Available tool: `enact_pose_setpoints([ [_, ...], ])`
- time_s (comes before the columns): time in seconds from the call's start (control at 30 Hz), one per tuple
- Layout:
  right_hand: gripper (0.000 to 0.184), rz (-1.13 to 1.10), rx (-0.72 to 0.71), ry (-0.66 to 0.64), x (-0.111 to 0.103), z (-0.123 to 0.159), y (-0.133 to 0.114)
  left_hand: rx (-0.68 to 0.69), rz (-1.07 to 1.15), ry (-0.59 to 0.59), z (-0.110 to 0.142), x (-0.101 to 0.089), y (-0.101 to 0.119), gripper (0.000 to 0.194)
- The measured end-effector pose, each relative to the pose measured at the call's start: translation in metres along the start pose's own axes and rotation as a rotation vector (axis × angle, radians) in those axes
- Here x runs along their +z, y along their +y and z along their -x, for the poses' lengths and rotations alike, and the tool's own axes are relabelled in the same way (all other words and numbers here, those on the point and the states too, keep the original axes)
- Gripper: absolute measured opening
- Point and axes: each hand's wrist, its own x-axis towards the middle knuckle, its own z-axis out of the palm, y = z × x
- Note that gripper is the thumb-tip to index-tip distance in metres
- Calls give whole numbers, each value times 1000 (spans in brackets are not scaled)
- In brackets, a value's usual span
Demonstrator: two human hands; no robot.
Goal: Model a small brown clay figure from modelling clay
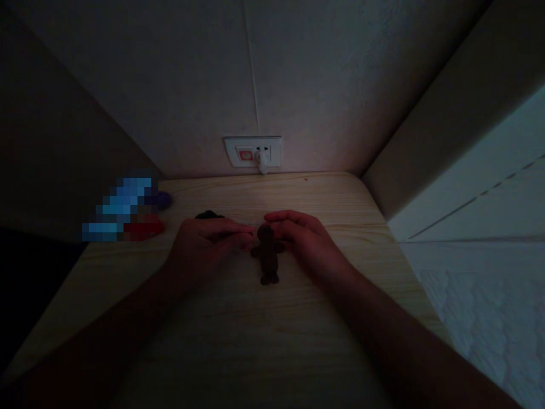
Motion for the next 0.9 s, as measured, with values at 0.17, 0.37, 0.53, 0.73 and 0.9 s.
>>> enact_pose_setpoints([
  [0.17,24,5,-3,-6,-1,-1,0,-3,7,-6,1,1,1,8],
  [0.37,22,6,-9,-13,-1,0,0,29,-34,-20,0,0,-3,12],
  [0.53,22,2,-16,-31,-3,-1,2,75,-11,2,0,1,-8,20],
  [0.73,22,4,-14,-11,-3,-1,2,31,-29,33,-1,1,-9,14],
  [0.9,22,16,-1,-9,-1,0,0,31,-63,1,-1,0,-7,21],
])
